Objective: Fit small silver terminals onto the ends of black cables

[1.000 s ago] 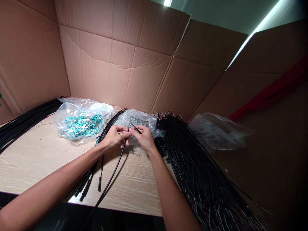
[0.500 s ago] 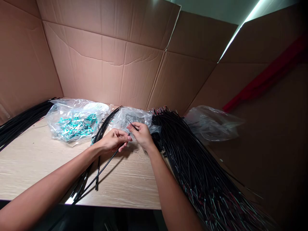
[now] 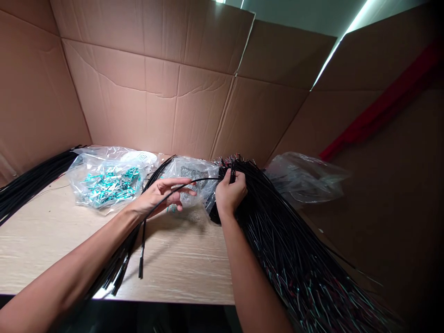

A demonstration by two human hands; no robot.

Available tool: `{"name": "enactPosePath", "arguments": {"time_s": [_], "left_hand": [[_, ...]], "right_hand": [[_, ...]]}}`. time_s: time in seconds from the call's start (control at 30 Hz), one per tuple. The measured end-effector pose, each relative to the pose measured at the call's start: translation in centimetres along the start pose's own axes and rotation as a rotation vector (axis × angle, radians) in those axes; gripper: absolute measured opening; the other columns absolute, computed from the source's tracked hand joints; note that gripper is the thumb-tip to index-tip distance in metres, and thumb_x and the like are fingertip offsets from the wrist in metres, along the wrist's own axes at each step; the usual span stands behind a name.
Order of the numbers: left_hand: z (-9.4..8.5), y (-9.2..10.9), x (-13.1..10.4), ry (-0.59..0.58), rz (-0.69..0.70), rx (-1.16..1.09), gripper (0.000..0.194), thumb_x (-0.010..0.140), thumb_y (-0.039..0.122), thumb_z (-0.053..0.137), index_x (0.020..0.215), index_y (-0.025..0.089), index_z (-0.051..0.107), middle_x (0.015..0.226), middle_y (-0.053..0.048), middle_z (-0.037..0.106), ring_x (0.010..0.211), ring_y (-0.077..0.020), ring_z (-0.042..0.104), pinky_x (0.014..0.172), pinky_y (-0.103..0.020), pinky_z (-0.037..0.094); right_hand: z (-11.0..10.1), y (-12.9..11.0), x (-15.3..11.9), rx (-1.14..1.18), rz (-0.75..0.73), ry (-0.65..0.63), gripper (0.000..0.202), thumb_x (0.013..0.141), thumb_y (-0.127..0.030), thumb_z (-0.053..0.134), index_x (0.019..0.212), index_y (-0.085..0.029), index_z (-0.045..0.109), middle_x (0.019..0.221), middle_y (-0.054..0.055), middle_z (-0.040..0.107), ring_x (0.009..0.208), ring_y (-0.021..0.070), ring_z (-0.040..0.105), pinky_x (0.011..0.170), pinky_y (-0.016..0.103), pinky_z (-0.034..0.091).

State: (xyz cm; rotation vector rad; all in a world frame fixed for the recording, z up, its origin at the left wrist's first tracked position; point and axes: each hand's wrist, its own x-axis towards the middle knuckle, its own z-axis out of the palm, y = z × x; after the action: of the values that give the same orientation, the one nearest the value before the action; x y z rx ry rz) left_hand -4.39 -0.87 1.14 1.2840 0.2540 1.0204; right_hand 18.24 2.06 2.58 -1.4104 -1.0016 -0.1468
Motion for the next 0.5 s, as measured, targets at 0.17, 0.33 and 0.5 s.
{"name": "enactPosePath", "arguments": {"time_s": [0.17, 0.33, 0.5], "left_hand": [[-0.1, 0.4, 0.6, 0.137, 0.152, 0.237, 0.041, 0.095, 0.047, 0.071, 0.124, 0.018, 0.075, 0.137, -0.019, 0.065, 0.124, -0.0345, 0.063, 0.067, -0.03, 0.061], [0.7, 0.8, 0.6, 0.328, 0.216, 0.423, 0.04, 0.102, 0.048, 0.058, 0.11, 0.012, 0.073, 0.091, -0.012, 0.074, 0.073, -0.0191, 0.07, 0.059, -0.03, 0.061], [0.9, 1.0, 0.0, 0.444, 0.157, 0.467, 0.059, 0.105, 0.058, 0.044, 0.084, 0.011, 0.073, 0.058, -0.008, 0.066, 0.047, -0.0153, 0.06, 0.044, -0.025, 0.047]], "right_hand": [[-0.1, -0.2, 0.1, -0.026, 0.007, 0.043, 0.015, 0.095, -0.031, 0.055, 0.089, -0.018, 0.061, 0.094, 0.017, 0.074, 0.085, 0.03, 0.069, 0.076, 0.037, 0.045], [0.3, 0.4, 0.0, -0.011, 0.053, -0.057, 0.014, 0.093, -0.031, 0.053, 0.088, -0.019, 0.06, 0.093, 0.016, 0.074, 0.082, 0.0282, 0.067, 0.074, 0.037, 0.045], [1.1, 1.3, -0.2, 0.133, 0.043, -0.289, 0.018, 0.088, -0.034, 0.055, 0.074, -0.022, 0.056, 0.074, 0.004, 0.064, 0.067, 0.0188, 0.056, 0.063, 0.03, 0.039]]}}
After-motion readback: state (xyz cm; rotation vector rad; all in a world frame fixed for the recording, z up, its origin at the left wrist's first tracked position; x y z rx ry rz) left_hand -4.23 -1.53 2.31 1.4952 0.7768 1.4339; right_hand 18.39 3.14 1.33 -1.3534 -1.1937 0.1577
